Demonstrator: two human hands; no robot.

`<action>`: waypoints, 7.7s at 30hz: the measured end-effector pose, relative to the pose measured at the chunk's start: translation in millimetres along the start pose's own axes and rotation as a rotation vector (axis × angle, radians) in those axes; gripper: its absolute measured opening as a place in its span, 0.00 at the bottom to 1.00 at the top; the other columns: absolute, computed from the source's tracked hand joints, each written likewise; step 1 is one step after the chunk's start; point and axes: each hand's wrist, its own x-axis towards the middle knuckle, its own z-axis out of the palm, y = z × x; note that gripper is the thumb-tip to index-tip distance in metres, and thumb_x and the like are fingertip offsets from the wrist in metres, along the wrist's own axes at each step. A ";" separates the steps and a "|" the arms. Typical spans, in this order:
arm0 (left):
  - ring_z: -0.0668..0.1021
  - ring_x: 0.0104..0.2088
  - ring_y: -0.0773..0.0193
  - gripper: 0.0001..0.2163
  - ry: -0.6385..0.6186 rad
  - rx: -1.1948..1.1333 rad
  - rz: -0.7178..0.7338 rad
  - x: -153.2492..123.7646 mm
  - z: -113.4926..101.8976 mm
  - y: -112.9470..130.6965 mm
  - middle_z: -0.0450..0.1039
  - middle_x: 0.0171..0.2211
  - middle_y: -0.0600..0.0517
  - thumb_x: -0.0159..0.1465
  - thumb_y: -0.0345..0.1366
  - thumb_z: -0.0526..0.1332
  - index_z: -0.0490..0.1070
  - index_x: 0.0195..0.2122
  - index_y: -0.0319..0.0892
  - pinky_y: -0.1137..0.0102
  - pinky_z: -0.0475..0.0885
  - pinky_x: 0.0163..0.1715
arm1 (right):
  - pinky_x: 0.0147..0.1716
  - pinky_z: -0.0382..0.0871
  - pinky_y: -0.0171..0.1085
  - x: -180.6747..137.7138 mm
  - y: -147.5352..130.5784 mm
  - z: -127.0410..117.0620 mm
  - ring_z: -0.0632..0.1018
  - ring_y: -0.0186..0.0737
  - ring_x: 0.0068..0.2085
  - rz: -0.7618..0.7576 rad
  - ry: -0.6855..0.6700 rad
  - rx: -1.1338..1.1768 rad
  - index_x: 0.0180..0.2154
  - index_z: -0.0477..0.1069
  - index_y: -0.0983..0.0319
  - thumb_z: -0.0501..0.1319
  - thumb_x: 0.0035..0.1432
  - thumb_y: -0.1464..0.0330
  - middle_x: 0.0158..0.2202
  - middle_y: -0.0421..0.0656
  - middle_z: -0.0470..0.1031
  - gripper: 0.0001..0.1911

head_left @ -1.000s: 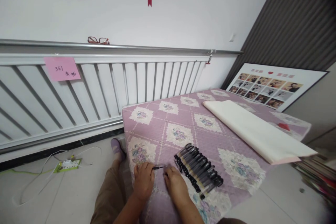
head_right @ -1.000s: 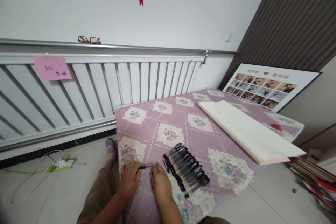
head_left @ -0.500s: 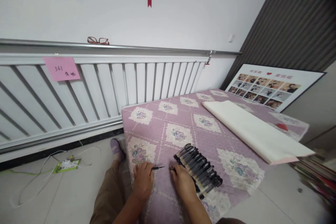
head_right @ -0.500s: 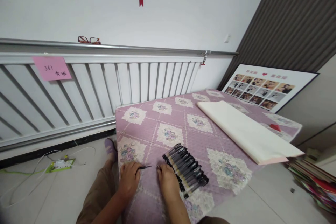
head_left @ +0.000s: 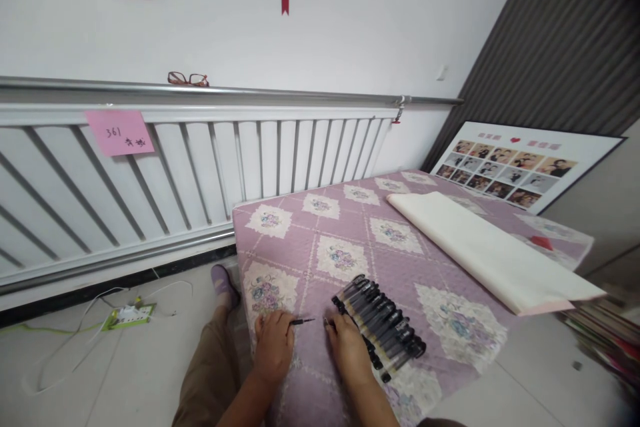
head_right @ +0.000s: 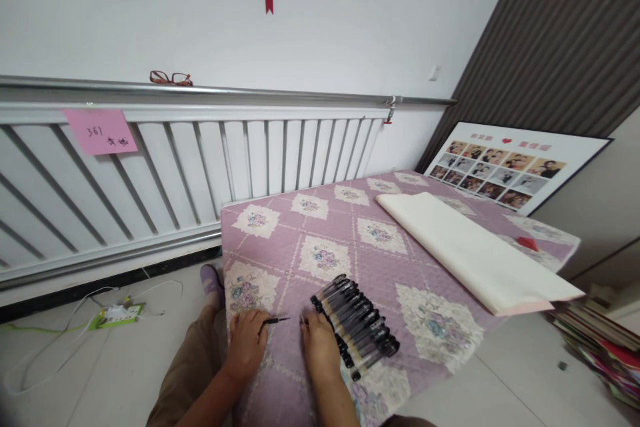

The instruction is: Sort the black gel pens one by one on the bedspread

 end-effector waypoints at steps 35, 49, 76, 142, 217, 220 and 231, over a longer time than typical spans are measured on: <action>0.70 0.47 0.57 0.10 0.058 0.232 0.036 49.9 -1.1 -16.7 0.73 0.41 0.51 0.62 0.29 0.55 0.73 0.39 0.48 0.54 0.49 0.56 | 0.45 0.66 0.36 16.2 -23.3 33.7 0.73 0.42 0.44 -0.200 0.020 0.020 0.43 0.74 0.57 0.53 0.60 0.74 0.39 0.44 0.74 0.14; 0.70 0.46 0.57 0.11 0.075 0.211 0.020 50.7 0.4 -16.9 0.73 0.41 0.51 0.63 0.28 0.54 0.73 0.39 0.48 0.54 0.51 0.55 | 0.55 0.58 0.43 36.6 -30.8 36.8 0.67 0.48 0.56 -0.118 0.023 0.026 0.58 0.62 0.60 0.57 0.55 0.68 0.54 0.48 0.70 0.27; 0.70 0.47 0.59 0.10 0.060 0.177 0.013 52.5 2.7 -20.9 0.73 0.41 0.55 0.64 0.29 0.54 0.73 0.40 0.51 0.55 0.50 0.56 | 0.53 0.63 0.45 27.2 -20.8 39.6 0.72 0.47 0.50 -0.176 0.101 0.216 0.47 0.71 0.60 0.61 0.53 0.68 0.47 0.47 0.74 0.17; 0.71 0.47 0.59 0.17 0.016 0.080 -0.007 70.8 -0.8 -19.4 0.74 0.42 0.52 0.61 0.24 0.50 0.72 0.43 0.48 0.61 0.53 0.52 | 0.39 0.62 0.40 43.1 -51.8 51.4 0.72 0.42 0.36 -0.211 0.067 0.089 0.29 0.70 0.58 0.57 0.54 0.74 0.31 0.41 0.73 0.06; 0.69 0.49 0.56 0.15 -0.161 -0.023 0.472 -69.2 17.2 48.6 0.70 0.47 0.50 0.59 0.33 0.62 0.69 0.48 0.48 0.57 0.61 0.52 | 0.48 0.55 0.53 -106.8 74.2 -15.2 0.73 0.49 0.45 -0.015 0.369 -0.140 0.45 0.70 0.52 0.61 0.55 0.56 0.41 0.43 0.75 0.16; 0.69 0.49 0.57 0.14 -0.201 0.005 0.464 -70.5 18.7 51.7 0.70 0.46 0.52 0.60 0.34 0.62 0.69 0.48 0.49 0.59 0.60 0.52 | 0.49 0.55 0.50 -105.3 57.0 -15.2 0.74 0.46 0.42 -0.131 0.294 -0.076 0.44 0.70 0.51 0.63 0.55 0.62 0.38 0.40 0.76 0.13; 0.69 0.45 0.60 0.07 -0.218 0.123 0.352 -67.5 31.0 47.9 0.70 0.42 0.53 0.65 0.31 0.56 0.71 0.41 0.47 0.62 0.60 0.48 | 0.49 0.56 0.46 -96.5 30.4 -24.7 0.74 0.43 0.44 -0.265 0.074 0.061 0.43 0.71 0.52 0.64 0.54 0.69 0.39 0.40 0.76 0.14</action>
